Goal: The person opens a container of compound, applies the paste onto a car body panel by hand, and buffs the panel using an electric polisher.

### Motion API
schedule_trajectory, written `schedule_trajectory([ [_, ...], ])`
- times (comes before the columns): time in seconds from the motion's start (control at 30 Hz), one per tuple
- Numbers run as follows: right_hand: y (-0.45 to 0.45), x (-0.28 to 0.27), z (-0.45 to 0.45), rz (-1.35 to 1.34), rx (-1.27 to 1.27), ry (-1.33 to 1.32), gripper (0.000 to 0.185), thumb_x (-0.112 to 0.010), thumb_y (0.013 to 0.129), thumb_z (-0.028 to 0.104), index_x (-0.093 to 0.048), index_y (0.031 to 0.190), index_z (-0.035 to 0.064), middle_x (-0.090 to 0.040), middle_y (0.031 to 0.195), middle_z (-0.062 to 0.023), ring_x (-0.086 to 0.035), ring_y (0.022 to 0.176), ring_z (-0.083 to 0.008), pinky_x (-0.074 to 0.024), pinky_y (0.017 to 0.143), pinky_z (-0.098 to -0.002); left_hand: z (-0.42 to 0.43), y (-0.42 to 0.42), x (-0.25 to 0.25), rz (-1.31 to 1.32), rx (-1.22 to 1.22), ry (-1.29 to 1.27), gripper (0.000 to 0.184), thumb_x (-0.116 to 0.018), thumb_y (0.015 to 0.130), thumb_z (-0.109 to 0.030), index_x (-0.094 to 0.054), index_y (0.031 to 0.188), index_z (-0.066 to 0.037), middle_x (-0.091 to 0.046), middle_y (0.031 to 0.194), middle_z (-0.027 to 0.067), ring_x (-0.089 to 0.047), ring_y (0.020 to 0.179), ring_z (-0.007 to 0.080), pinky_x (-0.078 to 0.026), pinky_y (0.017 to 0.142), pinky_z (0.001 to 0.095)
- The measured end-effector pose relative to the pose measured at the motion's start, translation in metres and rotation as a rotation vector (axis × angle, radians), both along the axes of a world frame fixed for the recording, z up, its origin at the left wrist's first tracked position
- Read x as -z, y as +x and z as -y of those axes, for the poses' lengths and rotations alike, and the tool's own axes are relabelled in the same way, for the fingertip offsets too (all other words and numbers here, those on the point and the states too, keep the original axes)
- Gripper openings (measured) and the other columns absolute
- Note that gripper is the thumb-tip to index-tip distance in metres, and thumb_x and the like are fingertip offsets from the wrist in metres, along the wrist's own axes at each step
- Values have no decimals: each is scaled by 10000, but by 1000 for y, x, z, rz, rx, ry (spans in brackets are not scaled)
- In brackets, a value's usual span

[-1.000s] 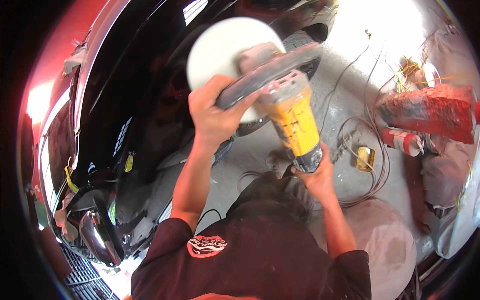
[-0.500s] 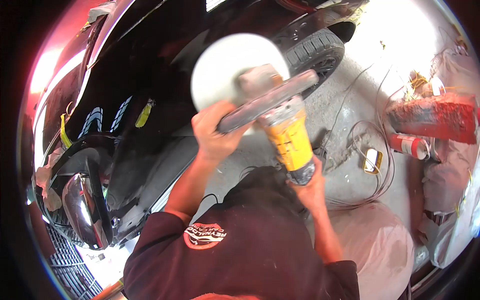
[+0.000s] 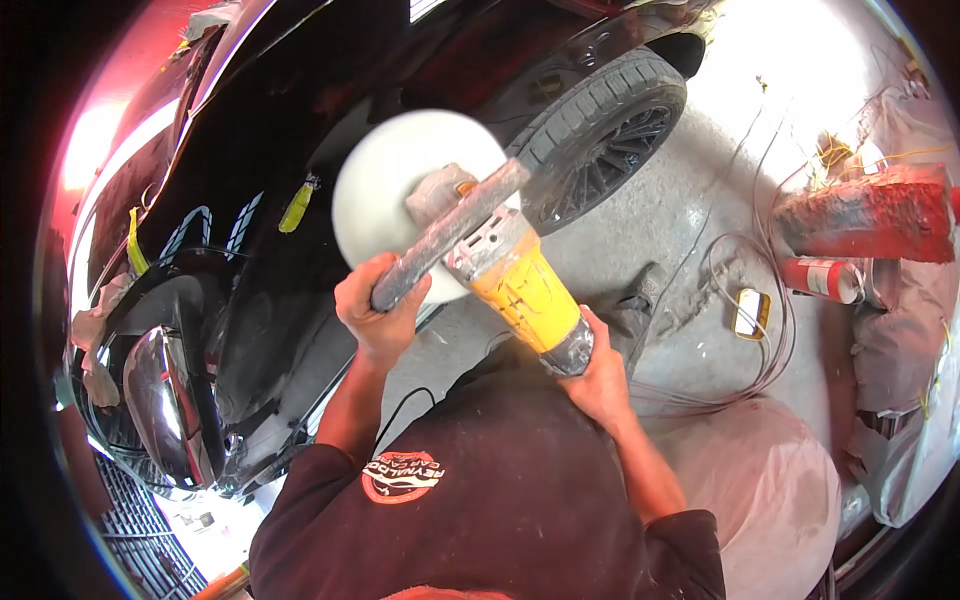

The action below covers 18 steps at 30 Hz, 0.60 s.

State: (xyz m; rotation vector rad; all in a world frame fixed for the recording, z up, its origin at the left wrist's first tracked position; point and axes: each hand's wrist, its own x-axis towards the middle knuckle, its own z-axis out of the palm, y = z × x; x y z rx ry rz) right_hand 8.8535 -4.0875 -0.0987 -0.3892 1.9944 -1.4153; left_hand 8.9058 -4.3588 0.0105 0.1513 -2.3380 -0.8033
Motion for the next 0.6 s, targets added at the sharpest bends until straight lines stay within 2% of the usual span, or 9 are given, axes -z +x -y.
schedule_trajectory([
  [0.07, -15, -4, -2, 23, 48, -22, 937, -876, 669, 30, -381, 1465, 7, -668, 1264, -200, -630, 1232, -297, -480, 1027, -389, -1, -23, -8, 21, -50, -16, 266, -848, 744, 0, -626, 890, 21, -650, 708, 69, -584, 609, 114, -477, 586, 266],
  [0.13, -37, -10, -6, -52, 63, -24, 920, -859, 693, 43, -375, 1476, 15, -684, 1235, -220, -661, 1189, -323, -501, 1000, -393, -5, -54, -15, -10, -71, -6, 257, -871, 743, -35, -649, 864, 11, -624, 674, 32, -532, 595, 64, -434, 555, 236],
  [0.23, -72, -23, -8, -82, 101, -11, 917, -861, 693, 35, -377, 1471, 6, -699, 1198, -227, -680, 1159, -320, -511, 982, -387, -10, -100, -21, -42, -45, 5, 252, -875, 772, -70, -649, 848, 10, -586, 641, 0, -495, 586, 45, -397, 532, 224],
  [0.33, -99, -25, -11, -106, 123, 8, 910, -863, 692, 29, -385, 1466, 12, -703, 1184, -231, -687, 1147, -329, -522, 964, -390, -11, -134, -19, -82, 12, 129, 240, -864, 817, -104, -651, 833, 4, -557, 635, -41, -460, 595, 18, -367, 523, 206],
  [0.43, -108, -27, -13, -129, 107, 24, 912, -867, 692, 42, -388, 1467, 15, -703, 1181, -234, -687, 1146, -343, -527, 953, -395, -15, -137, -22, -67, -29, 76, 241, -865, 808, -101, -650, 834, 5, -568, 634, -36, -466, 592, 19, -369, 521, 207],
  [0.53, -102, -27, -18, -78, 48, 10, 911, -864, 700, 65, -386, 1474, 19, -699, 1187, -240, -678, 1156, -367, -530, 947, -402, -18, -109, -19, -60, -111, 2, 208, -842, 770, -30, -650, 843, 6, -597, 660, -28, -494, 613, 25, -390, 548, 210],
  [0.6, -95, -28, -19, -63, 6, 28, 909, -859, 707, 76, -383, 1480, 22, -697, 1191, -242, -670, 1164, -380, -527, 950, -404, -21, -91, -14, -80, -114, 55, 206, -834, 756, -9, -651, 848, 4, -603, 673, -29, -502, 626, 28, -398, 564, 210],
])
